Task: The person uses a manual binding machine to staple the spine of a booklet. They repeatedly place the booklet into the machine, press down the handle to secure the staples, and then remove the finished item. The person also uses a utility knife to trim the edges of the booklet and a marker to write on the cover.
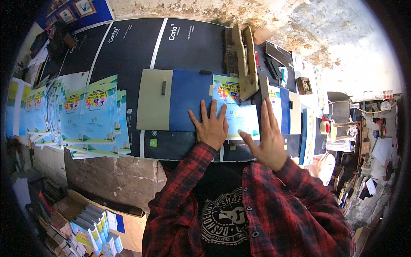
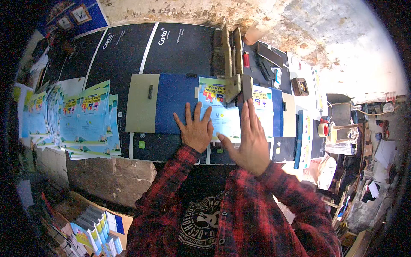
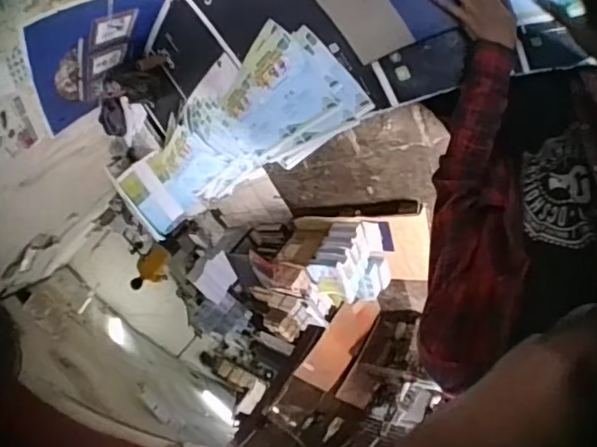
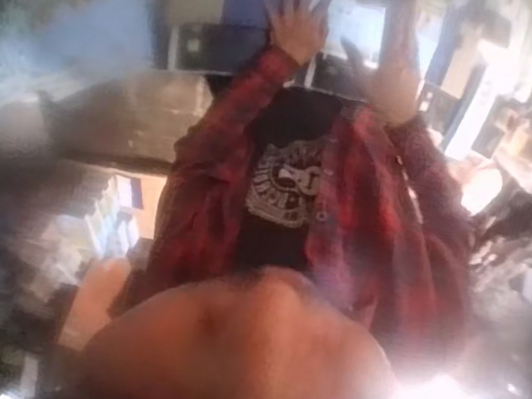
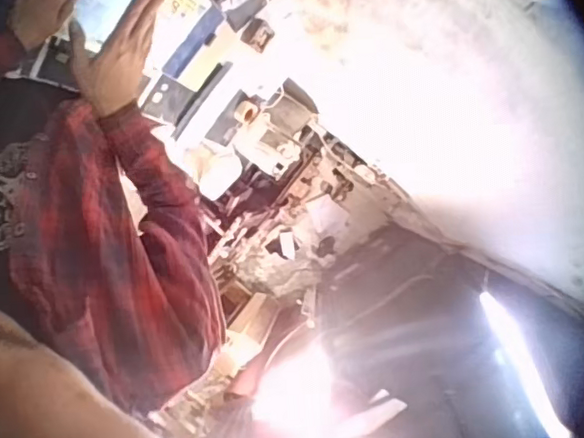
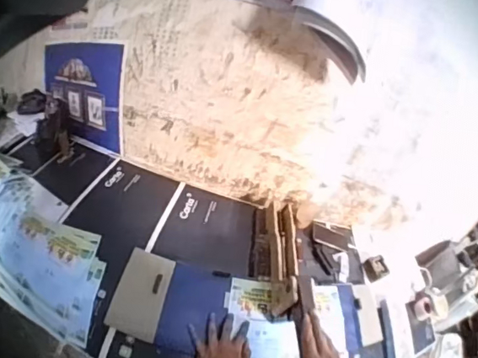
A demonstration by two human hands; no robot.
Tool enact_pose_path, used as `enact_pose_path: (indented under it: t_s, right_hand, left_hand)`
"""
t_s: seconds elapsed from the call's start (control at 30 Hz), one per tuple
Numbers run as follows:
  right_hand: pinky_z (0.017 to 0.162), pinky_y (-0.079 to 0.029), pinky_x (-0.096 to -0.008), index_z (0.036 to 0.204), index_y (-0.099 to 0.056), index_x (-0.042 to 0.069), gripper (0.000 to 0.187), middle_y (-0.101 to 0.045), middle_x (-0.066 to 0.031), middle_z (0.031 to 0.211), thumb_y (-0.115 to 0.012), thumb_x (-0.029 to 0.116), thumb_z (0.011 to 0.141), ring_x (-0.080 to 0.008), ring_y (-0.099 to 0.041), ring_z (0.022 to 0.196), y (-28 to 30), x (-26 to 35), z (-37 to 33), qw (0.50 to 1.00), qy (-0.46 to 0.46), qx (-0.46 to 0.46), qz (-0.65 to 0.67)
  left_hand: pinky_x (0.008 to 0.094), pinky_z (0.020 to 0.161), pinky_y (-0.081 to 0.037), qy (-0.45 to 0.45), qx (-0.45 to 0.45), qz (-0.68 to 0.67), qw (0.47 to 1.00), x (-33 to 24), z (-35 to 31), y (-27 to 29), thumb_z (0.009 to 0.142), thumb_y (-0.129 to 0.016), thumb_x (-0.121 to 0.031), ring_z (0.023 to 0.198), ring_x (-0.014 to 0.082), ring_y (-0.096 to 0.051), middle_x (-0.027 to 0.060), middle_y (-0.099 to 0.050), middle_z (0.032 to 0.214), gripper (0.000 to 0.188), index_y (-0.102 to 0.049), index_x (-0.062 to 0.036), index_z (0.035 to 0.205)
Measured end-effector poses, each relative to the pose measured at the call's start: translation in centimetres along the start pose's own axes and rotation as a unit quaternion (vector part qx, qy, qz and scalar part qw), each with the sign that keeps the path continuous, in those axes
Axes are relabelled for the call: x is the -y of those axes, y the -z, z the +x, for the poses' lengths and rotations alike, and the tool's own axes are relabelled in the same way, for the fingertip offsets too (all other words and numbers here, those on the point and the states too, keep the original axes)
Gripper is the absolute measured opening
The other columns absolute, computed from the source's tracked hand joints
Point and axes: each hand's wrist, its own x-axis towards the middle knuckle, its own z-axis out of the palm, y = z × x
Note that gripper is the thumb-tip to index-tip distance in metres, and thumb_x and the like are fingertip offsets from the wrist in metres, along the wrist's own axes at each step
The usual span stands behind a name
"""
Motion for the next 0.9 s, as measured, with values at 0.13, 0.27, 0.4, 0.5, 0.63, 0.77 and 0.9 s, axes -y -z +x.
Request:
enact_pose_path:
  t_s: [0.13,0.27,0.4,0.5,0.63,0.77,0.9]
  right_hand:
    - [0.112,-0.032,-0.0497,0.15,-0.02,-0.009,0.099,-0.023,-0.0336,0.154,-0.074,0.032,0.078,-0.0473,-0.032,0.14,-8.1,-1.3,-1.0,0.99,-0.013,-0.141,-0.027]
    - [0.113,-0.031,-0.0509,0.149,-0.019,-0.011,0.099,-0.022,-0.0345,0.154,-0.074,0.028,0.077,-0.0468,-0.031,0.141,-7.2,-1.2,-0.4,0.992,0.006,-0.124,-0.005]
    - [0.111,-0.036,-0.0462,0.149,-0.02,-0.011,0.098,-0.021,-0.0357,0.154,-0.078,0.02,0.075,-0.0493,-0.034,0.139,-2.3,-0.3,-0.6,0.993,0.005,-0.069,0.099]
    - [0.113,-0.034,-0.0397,0.136,-0.046,-0.014,0.066,-0.042,-0.0344,0.144,-0.072,0.02,0.086,-0.0359,-0.041,0.139,5.2,-1.1,1.6,0.968,-0.053,0.028,0.242]
    - [0.101,-0.043,-0.0343,0.138,-0.051,-0.004,0.057,-0.061,-0.0178,0.127,-0.051,0.039,0.101,-0.0255,-0.057,0.117,8.1,-5.3,4.4,0.87,-0.096,0.132,0.466]
    - [0.1,-0.045,-0.0401,0.139,-0.047,-0.004,0.064,-0.057,-0.0249,0.13,-0.062,0.04,0.095,-0.0322,-0.058,0.116,-0.6,-16.7,1.0,0.975,-0.096,-0.04,0.198]
    - [0.106,-0.038,-0.0475,0.142,-0.039,-0.007,0.084,-0.051,-0.0292,0.136,-0.074,0.042,0.084,-0.0423,-0.051,0.124,-8.2,-22.4,-4.9,0.983,-0.144,-0.101,0.046]
  left_hand:
    - [0.0772,0.107,-0.009,-0.003,0.024,-0.008,1.0,-0.4,0.0,0.9,0.095,-0.051,-0.031,0.143,0.043,-0.026,0.013,-0.041,0.148,0.045,-0.051,-0.0221,0.139]
    - [0.0773,0.107,-0.009,0.006,0.002,-0.002,1.0,0.1,0.5,0.3,0.094,-0.052,-0.032,0.142,0.0432,-0.026,0.013,-0.04,0.148,0.046,-0.052,-0.0218,0.139]
    - [0.0774,0.107,-0.008,0.006,0.001,-0.01,1.0,0.1,-0.3,-0.2,0.094,-0.052,-0.032,0.143,0.0435,-0.024,0.0134,-0.038,0.149,0.047,-0.051,-0.0216,0.139]
    - [0.0772,0.107,-0.007,0.015,-0.003,-0.004,1.0,-0.3,-0.2,-0.1,0.094,-0.052,-0.033,0.144,0.0438,-0.022,0.0145,-0.038,0.149,0.047,-0.051,-0.0193,0.139]
    - [0.0708,0.11,-0.014,0.04,-0.003,-0.008,0.999,-0.3,0.0,0.0,0.093,-0.055,-0.034,0.141,0.0444,-0.026,0.0174,-0.039,0.147,0.052,-0.049,-0.012,0.14]
    - [0.0582,0.104,-0.031,0.134,-0.043,-0.081,0.987,-0.8,0.6,1.7,0.09,-0.061,-0.037,0.128,0.0416,-0.04,0.0214,-0.044,0.138,0.056,-0.053,-0.0036,0.134]
    - [0.045,0.09,-0.045,0.148,-0.047,-0.133,0.979,-0.7,1.9,1.8,0.088,-0.069,-0.04,0.105,0.0345,-0.056,0.0177,-0.062,0.112,0.049,-0.063,0.0031,0.111]
